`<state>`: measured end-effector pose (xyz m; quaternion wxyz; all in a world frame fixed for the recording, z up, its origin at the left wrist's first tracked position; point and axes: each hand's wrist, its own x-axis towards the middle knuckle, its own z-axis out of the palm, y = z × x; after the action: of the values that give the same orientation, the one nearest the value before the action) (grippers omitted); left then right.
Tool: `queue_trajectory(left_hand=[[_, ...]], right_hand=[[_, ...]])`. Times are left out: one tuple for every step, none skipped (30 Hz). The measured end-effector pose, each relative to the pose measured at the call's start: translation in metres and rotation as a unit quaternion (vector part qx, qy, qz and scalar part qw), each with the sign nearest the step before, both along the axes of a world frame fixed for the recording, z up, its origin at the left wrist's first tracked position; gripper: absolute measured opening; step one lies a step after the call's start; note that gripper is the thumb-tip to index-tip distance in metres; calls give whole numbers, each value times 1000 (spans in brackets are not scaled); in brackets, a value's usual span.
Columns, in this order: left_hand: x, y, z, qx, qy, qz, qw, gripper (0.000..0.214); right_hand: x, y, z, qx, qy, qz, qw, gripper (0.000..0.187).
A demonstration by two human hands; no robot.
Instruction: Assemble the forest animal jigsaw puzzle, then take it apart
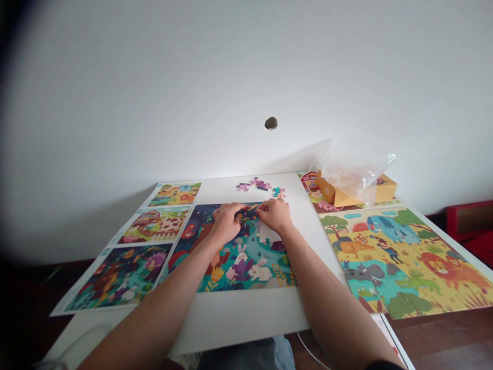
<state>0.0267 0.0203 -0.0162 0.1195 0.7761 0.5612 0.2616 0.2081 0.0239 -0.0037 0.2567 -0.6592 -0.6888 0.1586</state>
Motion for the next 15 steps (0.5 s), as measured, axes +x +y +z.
queue_trajectory(left_hand=[[0, 0, 0, -1, 3, 2, 1000, 49], [0, 0, 0, -1, 4, 5, 1000, 48], [1, 0, 0, -1, 3, 8, 1000, 46], [1, 0, 0, -1, 0, 10, 1000, 44], [1, 1, 0, -1, -2, 12, 1000, 43], [1, 1, 0, -1, -6, 15, 1000, 41], [1, 1, 0, -3, -9, 17, 1000, 39], [1, 2, 0, -6, -13, 20, 1000, 38], [1, 2, 0, -8, -16, 23, 1000, 36], [1, 2, 0, -11, -19, 26, 999, 35], [1, 3, 0, -12, -22, 27, 999, 34], [1, 3, 0, -12, -24, 27, 999, 32], [2, 3, 0, -10, -25, 28, 999, 30], [2, 3, 0, -9, -27, 27, 999, 27], [2, 4, -1, -7, -28, 26, 999, 23]], right_hand=[[0, -1, 1, -1, -10, -2, 1000, 18], [-1, -1, 1, -3, -18, -2, 1000, 18], [-1, -1, 1, -5, -25, -3, 1000, 18], [-2, -2, 0, -6, -31, -5, 999, 18], [-2, -2, 0, -6, -35, -6, 999, 18], [-3, -2, -1, -6, -38, -7, 999, 18], [-3, -2, -2, -5, -40, -9, 999, 18], [-3, -1, -2, -3, -41, -10, 999, 19], [-4, -1, -3, -1, -42, -11, 999, 19], [-4, -1, -3, 2, -42, -12, 999, 19], [-4, -1, -4, 4, -42, -12, 999, 19], [-4, -1, -4, 7, -42, -12, 999, 19], [-5, -1, -4, 9, -41, -12, 999, 18], [-5, -1, -5, 10, -41, -12, 999, 18], [-5, -1, -5, 11, -40, -12, 999, 18]])
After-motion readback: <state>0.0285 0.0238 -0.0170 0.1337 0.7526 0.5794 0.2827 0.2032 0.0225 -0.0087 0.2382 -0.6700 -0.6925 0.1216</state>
